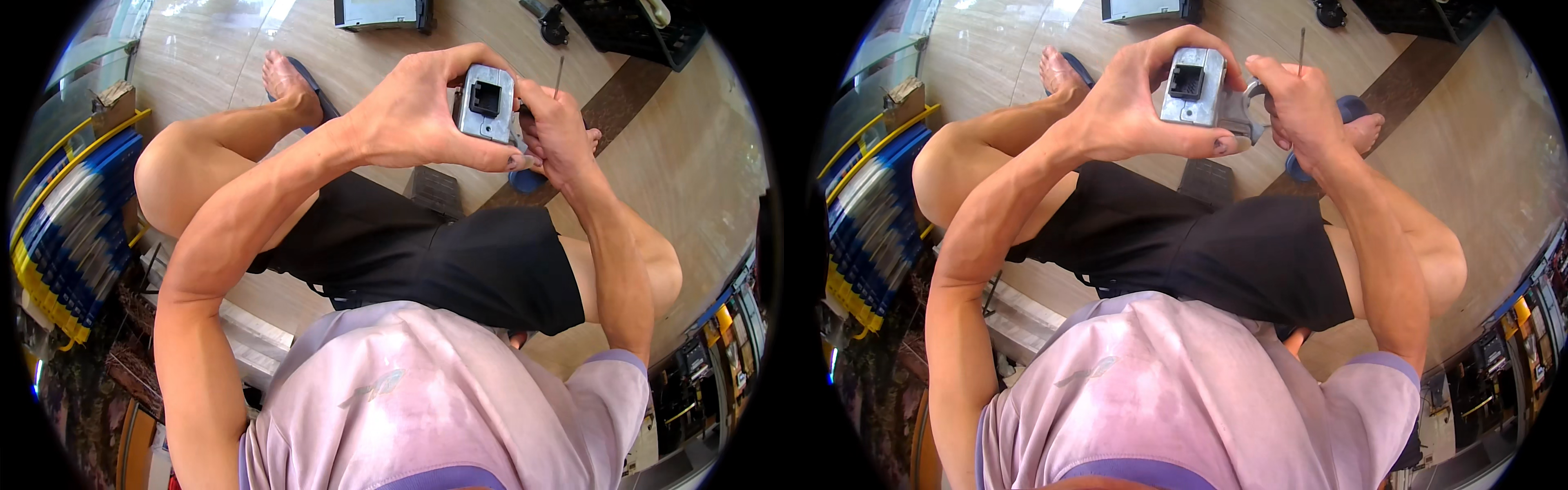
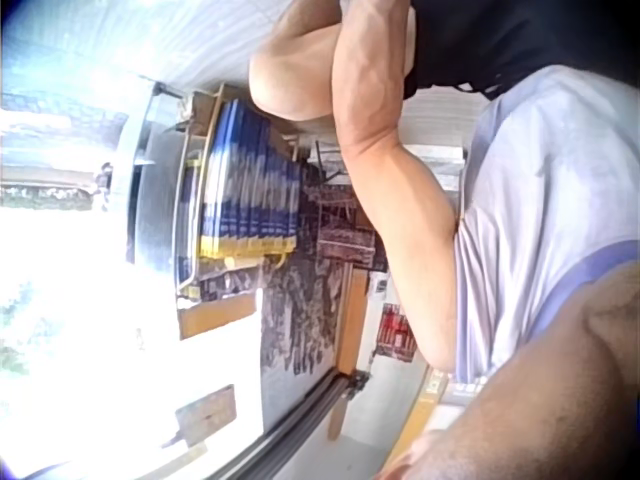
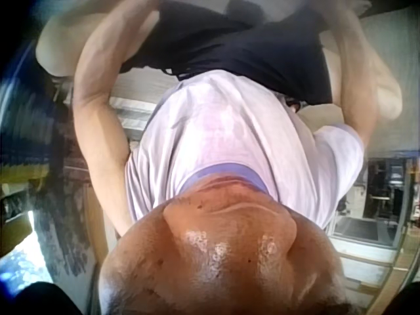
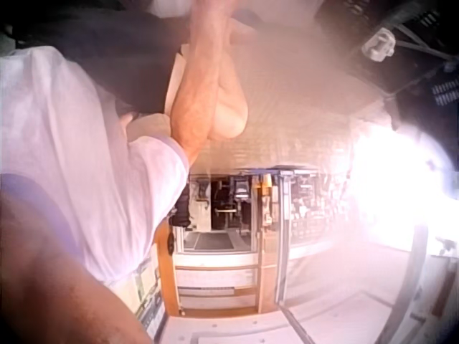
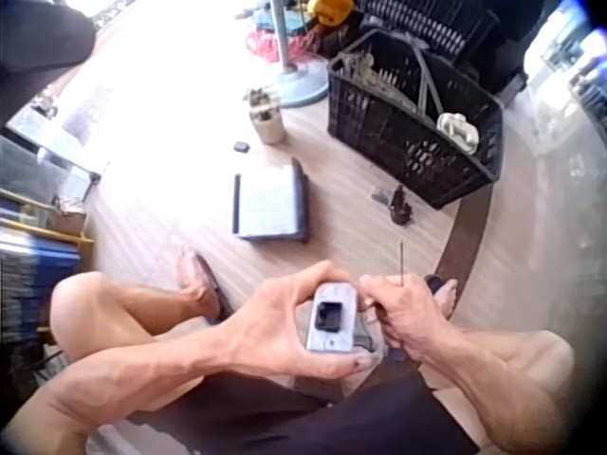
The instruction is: The person disassembles a vehicle wiper motor assembly, loosening a screw with a screwdriver, turning it over to manipulate the casing, and working on the internal mechanisms by hand.
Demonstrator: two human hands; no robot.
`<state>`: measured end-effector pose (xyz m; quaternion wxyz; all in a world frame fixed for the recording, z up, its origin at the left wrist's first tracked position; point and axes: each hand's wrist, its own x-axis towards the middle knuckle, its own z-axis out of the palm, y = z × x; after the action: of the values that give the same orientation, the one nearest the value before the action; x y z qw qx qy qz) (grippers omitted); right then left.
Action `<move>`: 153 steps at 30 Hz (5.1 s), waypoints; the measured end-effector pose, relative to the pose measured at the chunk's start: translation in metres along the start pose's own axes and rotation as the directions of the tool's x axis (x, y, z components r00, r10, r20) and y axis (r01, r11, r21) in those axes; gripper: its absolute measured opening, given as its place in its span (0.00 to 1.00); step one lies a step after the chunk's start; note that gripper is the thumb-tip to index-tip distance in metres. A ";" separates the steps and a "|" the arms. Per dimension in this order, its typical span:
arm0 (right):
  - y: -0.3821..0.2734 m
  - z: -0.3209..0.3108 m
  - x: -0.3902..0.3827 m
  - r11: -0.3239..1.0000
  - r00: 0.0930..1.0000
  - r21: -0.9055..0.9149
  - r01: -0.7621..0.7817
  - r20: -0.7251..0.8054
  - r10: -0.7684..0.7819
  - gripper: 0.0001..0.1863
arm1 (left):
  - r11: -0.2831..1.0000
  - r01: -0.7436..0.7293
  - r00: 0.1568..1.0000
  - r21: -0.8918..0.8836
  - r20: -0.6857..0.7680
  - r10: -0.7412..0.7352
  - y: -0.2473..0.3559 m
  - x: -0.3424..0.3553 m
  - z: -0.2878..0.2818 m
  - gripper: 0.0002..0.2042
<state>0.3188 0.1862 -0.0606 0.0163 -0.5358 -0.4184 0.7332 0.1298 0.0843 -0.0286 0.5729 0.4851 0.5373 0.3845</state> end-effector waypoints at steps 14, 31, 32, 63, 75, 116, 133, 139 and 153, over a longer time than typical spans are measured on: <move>0.005 -0.002 0.001 0.998 0.999 -0.041 -0.046 -0.003 0.046 0.21 | 0.998 0.030 0.999 0.063 -0.024 -0.029 -0.002 -0.006 0.006 0.29; 0.013 -0.002 -0.002 0.991 0.996 -0.106 -0.076 0.032 0.080 0.23 | 0.996 0.085 0.996 0.008 -0.030 -0.084 -0.014 -0.017 0.012 0.29; 0.014 -0.002 -0.002 0.990 0.996 -0.115 -0.077 0.032 0.081 0.23 | 0.996 0.087 0.996 0.008 -0.030 -0.087 -0.014 -0.018 0.012 0.29; 0.014 -0.001 0.001 0.982 0.999 -0.186 -0.044 0.019 0.049 0.25 | 0.998 0.053 0.998 0.046 -0.033 -0.052 -0.018 -0.020 0.012 0.30; 0.015 -0.001 0.000 0.981 0.999 -0.191 -0.044 0.009 0.047 0.25 | 0.998 0.050 0.998 0.046 -0.037 -0.048 -0.018 -0.021 0.012 0.30; -0.038 0.015 -0.042 0.906 0.940 -0.272 0.324 0.199 -0.276 0.20 | 0.651 -0.193 0.955 -0.734 -0.292 -0.047 -0.012 0.012 -0.018 0.25; -0.051 0.019 -0.060 0.845 0.890 -0.284 0.454 0.193 -0.414 0.13 | 0.353 -0.086 0.984 -0.932 -0.135 -0.116 -0.002 0.014 -0.024 0.33; -0.048 0.019 -0.054 0.788 0.855 -0.331 0.519 0.210 -0.475 0.12 | 0.372 -0.069 0.978 -0.926 -0.136 -0.157 -0.004 0.017 -0.024 0.34; -0.032 0.023 -0.043 0.872 0.870 -0.091 0.481 0.176 -0.461 0.10 | 0.371 -0.070 0.947 -0.926 -0.178 -0.266 0.003 0.018 -0.020 0.34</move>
<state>0.3053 0.1728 -0.0055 0.1281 -0.3611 -0.5838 0.7158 0.1122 0.1052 -0.0288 0.6790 -0.0149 0.3387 0.6512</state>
